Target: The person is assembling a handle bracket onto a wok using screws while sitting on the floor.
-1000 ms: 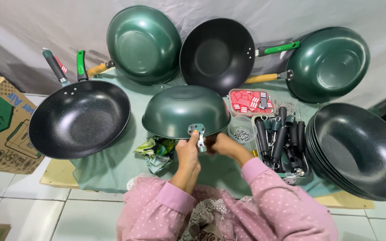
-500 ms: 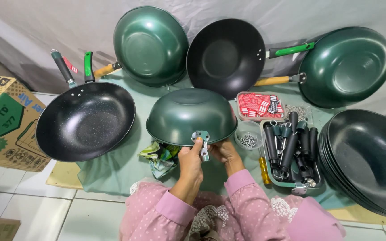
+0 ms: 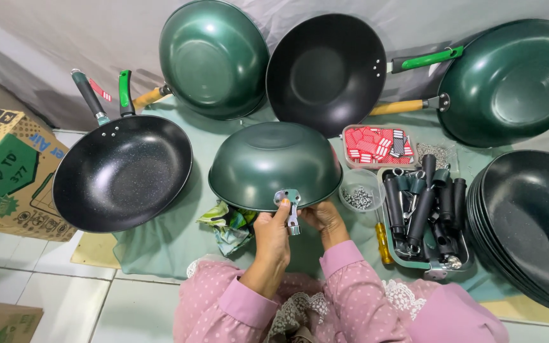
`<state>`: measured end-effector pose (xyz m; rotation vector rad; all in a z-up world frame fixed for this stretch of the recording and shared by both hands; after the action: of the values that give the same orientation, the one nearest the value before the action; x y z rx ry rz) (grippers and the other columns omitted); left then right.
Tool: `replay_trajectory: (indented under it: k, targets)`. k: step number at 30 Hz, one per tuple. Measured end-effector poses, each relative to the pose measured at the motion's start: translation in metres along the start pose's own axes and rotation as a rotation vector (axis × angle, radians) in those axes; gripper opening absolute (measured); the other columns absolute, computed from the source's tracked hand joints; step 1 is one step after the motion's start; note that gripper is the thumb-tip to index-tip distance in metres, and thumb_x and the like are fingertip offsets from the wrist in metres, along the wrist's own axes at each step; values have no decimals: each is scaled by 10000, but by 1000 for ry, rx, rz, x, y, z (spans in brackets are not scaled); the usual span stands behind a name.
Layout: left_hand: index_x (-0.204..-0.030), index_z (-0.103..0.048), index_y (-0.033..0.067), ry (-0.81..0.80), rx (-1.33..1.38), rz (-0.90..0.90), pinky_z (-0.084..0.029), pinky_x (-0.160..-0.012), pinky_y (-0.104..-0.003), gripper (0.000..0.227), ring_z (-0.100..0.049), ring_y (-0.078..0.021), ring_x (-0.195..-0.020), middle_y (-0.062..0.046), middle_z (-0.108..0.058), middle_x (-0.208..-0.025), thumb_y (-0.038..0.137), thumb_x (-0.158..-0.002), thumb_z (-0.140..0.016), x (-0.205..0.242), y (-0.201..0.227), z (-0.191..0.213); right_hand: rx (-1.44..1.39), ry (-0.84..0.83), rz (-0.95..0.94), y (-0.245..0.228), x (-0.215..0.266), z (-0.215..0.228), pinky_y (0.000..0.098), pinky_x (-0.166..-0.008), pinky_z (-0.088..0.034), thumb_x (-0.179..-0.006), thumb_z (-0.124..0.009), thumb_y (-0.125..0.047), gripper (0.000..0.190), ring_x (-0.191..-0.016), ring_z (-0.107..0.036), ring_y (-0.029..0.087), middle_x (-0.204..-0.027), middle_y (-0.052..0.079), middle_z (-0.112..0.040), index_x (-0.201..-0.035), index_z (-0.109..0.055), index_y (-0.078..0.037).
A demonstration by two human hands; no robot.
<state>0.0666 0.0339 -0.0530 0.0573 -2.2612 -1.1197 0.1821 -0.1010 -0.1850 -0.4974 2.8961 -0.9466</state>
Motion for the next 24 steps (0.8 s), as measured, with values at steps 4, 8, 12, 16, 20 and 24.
replay_trajectory:
  k: [4,8,12,16,20,24]
  targets:
    - [-1148,-658,-30,-11,13,-14,-631,-731,-358,302,-768,-269,-832,-168,-712,-951,144,-921,-754,1,6,-2,-19,-10,-3,-3,5,-18,365,-585,-654,-694,-811,35,330,-605,-746,299,-803,189,-767,-1018,-755,12]
    - [-1143,-660,-29,-13,-5,-28,-636,-738,-368,299,-773,-274,-824,-164,-711,-947,147,-919,-753,6,14,-5,-2,-24,21,-8,7,-27,372,-591,-647,-699,-808,55,303,-587,-735,285,-781,196,-756,-994,-750,18]
    - [-1135,-663,-25,-7,-7,-35,-636,-739,-371,294,-775,-275,-815,-161,-710,-936,148,-917,-756,5,14,-4,12,-29,68,-14,7,-37,398,-564,-639,-702,-808,43,209,-528,-719,304,-686,207,-726,-899,-738,49]
    - [-1157,-661,-26,1,-5,-23,-621,-806,-436,304,-773,-283,-846,-157,-712,-957,147,-922,-748,-5,2,2,38,-31,78,-21,14,-53,433,-505,-629,-709,-786,32,158,-492,-713,325,-624,223,-705,-855,-730,57]
    - [-1160,-647,-48,-8,75,-25,-634,-791,-468,297,-768,-319,-831,-187,-705,-958,107,-924,-739,1,8,-5,42,-37,96,-19,10,-43,476,-462,-612,-708,-778,22,141,-453,-695,355,-575,245,-676,-821,-713,77]
    - [-1163,-640,-41,-7,94,-31,-640,-773,-471,300,-768,-317,-799,-195,-712,-948,101,-920,-744,-2,7,-4,12,4,96,-21,14,-46,433,-512,-595,-680,-774,39,262,-502,-690,304,-647,205,-700,-940,-742,44]
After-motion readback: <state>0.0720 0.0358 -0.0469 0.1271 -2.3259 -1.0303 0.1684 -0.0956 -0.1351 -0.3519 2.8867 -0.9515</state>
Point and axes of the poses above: each hand's wrist, its own x-axis away from the middle knuckle, its own z-axis out of the back of the hand, y = z × x, the point moved 8 cm from there along -x, towards the middle knuckle
